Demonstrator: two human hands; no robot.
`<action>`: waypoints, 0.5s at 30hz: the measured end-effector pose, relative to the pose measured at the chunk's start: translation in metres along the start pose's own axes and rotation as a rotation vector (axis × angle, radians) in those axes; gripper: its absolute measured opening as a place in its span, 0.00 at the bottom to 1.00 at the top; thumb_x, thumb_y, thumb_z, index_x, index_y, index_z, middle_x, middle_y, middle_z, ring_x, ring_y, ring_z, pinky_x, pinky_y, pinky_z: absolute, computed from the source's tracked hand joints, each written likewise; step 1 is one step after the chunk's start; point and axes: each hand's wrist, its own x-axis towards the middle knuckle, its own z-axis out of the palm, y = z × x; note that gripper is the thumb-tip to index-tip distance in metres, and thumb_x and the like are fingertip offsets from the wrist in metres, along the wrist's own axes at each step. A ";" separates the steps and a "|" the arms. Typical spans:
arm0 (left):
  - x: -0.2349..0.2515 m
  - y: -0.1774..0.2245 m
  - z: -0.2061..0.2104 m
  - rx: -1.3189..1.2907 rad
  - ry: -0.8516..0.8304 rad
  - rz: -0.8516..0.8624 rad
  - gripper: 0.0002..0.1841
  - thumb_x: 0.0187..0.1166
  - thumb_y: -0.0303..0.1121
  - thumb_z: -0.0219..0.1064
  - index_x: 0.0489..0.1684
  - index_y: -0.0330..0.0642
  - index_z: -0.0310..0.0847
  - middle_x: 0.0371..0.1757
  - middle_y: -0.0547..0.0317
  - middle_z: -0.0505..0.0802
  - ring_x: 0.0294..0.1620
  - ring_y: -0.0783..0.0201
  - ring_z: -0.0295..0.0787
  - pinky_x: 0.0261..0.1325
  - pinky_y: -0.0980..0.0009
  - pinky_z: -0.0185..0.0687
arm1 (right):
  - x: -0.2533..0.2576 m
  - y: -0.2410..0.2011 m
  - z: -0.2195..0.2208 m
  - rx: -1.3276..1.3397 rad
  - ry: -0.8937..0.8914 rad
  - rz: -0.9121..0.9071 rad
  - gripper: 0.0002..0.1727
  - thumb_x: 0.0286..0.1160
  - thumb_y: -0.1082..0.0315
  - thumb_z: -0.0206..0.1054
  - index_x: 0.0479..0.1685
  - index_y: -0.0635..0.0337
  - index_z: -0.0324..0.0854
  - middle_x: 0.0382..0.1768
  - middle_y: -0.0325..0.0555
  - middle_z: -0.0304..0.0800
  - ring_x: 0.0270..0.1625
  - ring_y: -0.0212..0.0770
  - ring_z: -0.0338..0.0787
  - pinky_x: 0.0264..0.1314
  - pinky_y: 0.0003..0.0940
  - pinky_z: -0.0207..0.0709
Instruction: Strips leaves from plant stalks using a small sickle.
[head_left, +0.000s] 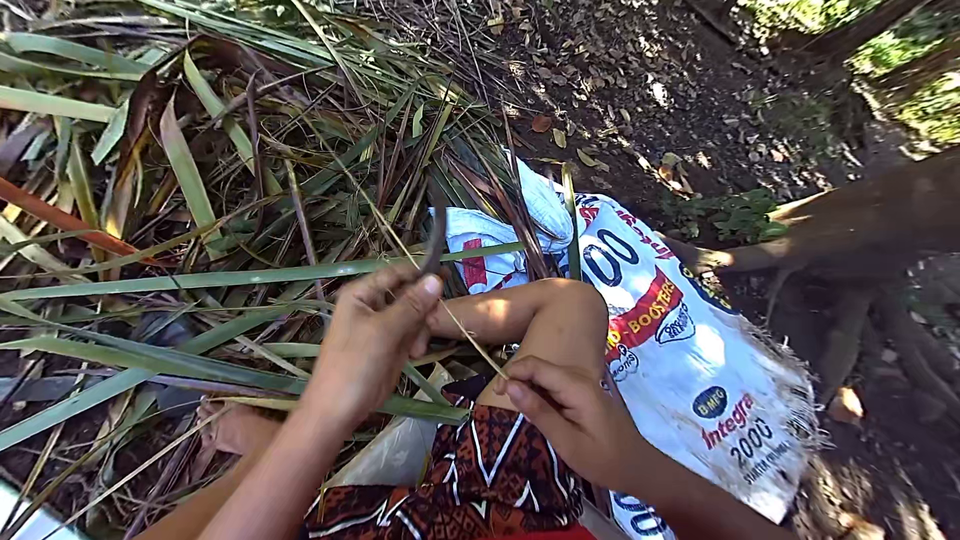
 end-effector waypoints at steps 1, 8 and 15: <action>-0.004 -0.008 0.008 0.004 -0.089 -0.014 0.07 0.81 0.28 0.61 0.45 0.43 0.87 0.23 0.70 0.88 0.18 0.79 0.79 0.23 0.84 0.77 | 0.006 0.000 0.001 0.046 0.003 0.008 0.15 0.90 0.66 0.53 0.44 0.69 0.81 0.23 0.33 0.75 0.25 0.11 0.69 0.29 0.05 0.63; -0.011 0.002 0.007 0.033 -0.183 -0.050 0.09 0.82 0.30 0.62 0.36 0.49 0.89 0.20 0.76 0.85 0.16 0.85 0.74 0.21 0.89 0.71 | 0.004 0.012 -0.010 0.593 -0.182 0.156 0.12 0.92 0.60 0.52 0.44 0.50 0.81 0.21 0.16 0.66 0.23 0.07 0.64 0.24 0.04 0.57; 0.003 0.044 -0.051 0.040 0.130 0.146 0.15 0.92 0.38 0.51 0.40 0.52 0.86 0.19 0.74 0.81 0.12 0.82 0.70 0.16 0.88 0.70 | -0.026 0.027 -0.024 1.055 -0.413 0.266 0.13 0.91 0.56 0.55 0.46 0.49 0.84 0.21 0.17 0.73 0.22 0.07 0.70 0.25 0.03 0.61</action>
